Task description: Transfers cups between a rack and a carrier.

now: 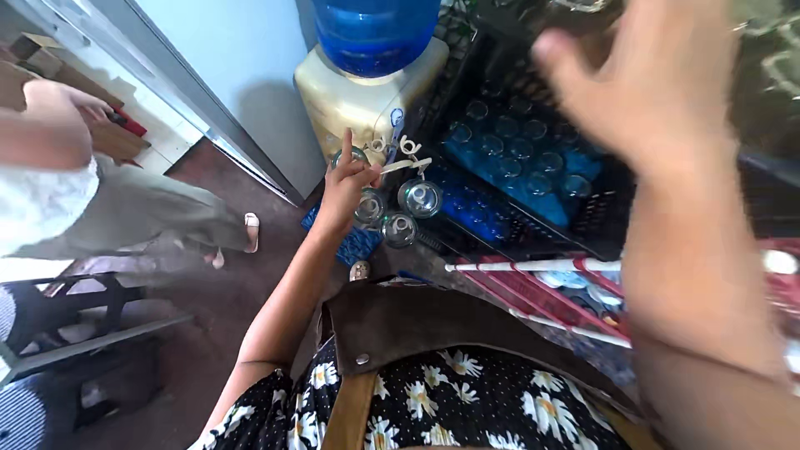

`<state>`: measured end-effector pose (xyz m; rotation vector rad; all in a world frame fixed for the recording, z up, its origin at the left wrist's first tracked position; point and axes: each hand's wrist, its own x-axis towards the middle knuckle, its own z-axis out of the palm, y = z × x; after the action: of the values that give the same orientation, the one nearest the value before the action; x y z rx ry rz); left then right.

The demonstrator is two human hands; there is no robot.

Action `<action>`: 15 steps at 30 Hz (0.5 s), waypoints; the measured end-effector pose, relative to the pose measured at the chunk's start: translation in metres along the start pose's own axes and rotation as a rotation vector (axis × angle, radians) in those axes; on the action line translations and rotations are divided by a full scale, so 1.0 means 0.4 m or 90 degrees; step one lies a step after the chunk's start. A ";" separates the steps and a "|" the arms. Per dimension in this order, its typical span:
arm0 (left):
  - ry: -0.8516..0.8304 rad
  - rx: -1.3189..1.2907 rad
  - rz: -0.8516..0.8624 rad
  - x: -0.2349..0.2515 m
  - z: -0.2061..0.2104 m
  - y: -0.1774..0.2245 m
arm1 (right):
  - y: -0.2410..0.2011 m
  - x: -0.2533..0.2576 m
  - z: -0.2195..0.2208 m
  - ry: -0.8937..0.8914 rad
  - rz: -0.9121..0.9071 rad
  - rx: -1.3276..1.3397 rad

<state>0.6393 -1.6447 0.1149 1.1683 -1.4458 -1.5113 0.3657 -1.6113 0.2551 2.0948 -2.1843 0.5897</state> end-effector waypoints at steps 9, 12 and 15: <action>0.033 -0.040 -0.067 -0.098 0.118 -0.059 | -0.117 -0.387 0.359 -0.382 0.087 0.154; 0.069 0.036 -0.063 -0.129 0.165 -0.097 | -0.070 -0.419 0.395 -0.393 0.156 0.200; 0.052 0.056 -0.044 -0.152 0.219 -0.134 | -0.007 -0.457 0.424 -0.368 0.151 0.293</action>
<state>0.5805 -1.5534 0.0653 1.3299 -1.4431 -1.4406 0.4192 -1.4901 0.0439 2.4939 -2.8709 0.6058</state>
